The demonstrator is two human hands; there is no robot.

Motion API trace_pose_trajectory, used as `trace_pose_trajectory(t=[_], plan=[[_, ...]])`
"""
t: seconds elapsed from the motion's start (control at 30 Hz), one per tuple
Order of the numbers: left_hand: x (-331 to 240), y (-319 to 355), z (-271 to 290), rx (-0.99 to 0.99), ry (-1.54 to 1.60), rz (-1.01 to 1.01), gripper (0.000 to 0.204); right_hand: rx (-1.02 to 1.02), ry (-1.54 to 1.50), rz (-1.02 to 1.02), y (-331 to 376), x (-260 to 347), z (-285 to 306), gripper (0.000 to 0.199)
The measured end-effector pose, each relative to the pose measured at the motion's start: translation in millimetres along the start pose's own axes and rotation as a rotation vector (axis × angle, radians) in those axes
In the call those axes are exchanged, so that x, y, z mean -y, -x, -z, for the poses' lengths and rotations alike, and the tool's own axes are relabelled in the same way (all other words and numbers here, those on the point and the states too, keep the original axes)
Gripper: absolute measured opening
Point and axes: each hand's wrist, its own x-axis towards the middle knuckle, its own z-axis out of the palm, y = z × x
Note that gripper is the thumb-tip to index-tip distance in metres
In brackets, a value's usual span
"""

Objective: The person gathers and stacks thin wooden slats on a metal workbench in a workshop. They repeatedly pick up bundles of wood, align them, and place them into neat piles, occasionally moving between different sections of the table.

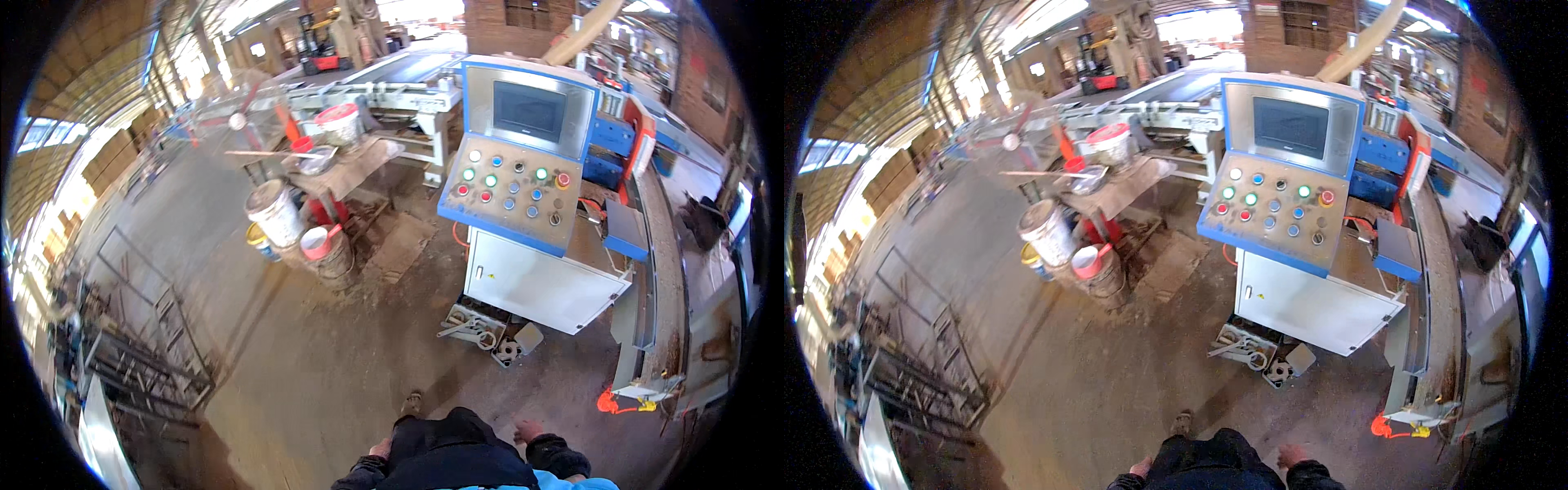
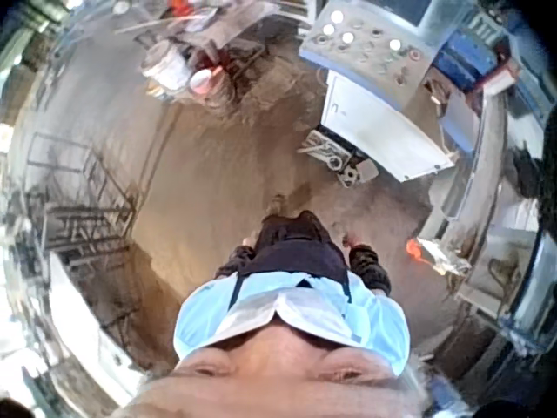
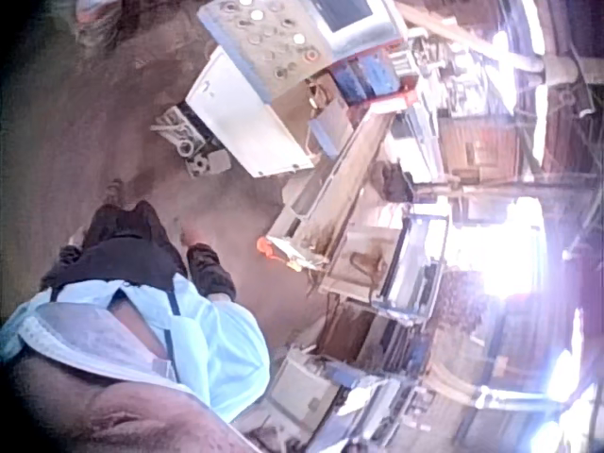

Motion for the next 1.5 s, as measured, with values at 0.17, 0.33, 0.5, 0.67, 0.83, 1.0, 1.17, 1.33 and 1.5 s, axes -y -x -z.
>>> trace_pose_trajectory(t=[0.17, 0.33, 0.5, 0.67, 0.83, 1.0, 1.17, 1.33, 1.5], plan=[[-12.5, -83.7, 102.2, -0.007, -0.337, -0.281, 0.037, -0.103, -0.322, -0.203, 34.6, -51.9, -31.9, 0.037], [-44.9, -138.9, 200.3, 0.052, -0.281, -0.274, 0.027, -0.225, -0.549, -0.221, 18.4, -100.9, -91.7, 0.034], [-11.1, -211.9, 231.9, -0.029, -0.462, -0.491, 0.023, -0.261, 0.376, 0.311, -9.8, -145.6, -132.8, 0.031], [-10.9, -238.2, 227.4, 0.021, -0.645, -0.586, 0.026, -0.254, 0.852, 0.491, 10.7, -129.5, -160.5, 0.025], [-32.8, -210.9, 203.6, 0.317, -0.389, -0.367, 0.037, -0.13, -0.42, -0.015, 18.4, -155.5, -174.2, 0.016], [-9.6, -224.1, 190.2, 0.399, -0.211, -0.484, 0.043, -0.283, -0.235, -0.027, 12.3, -159.3, -199.3, 0.023], [-12.1, -231.8, 226.9, 0.321, -0.508, -0.435, 0.042, -0.372, 0.596, 0.41, 30.8, -129.2, -232.3, 0.033], [-40.2, -225.7, 216.7, 0.254, -0.451, -0.542, 0.038, -0.461, 0.68, 0.275, -0.8, -183.8, -212.7, 0.034], [-20.4, -250.6, 220.4, 0.388, -0.349, -0.453, 0.051, -0.357, 0.123, 0.081, -2.0, -146.1, -217.0, 0.028]])
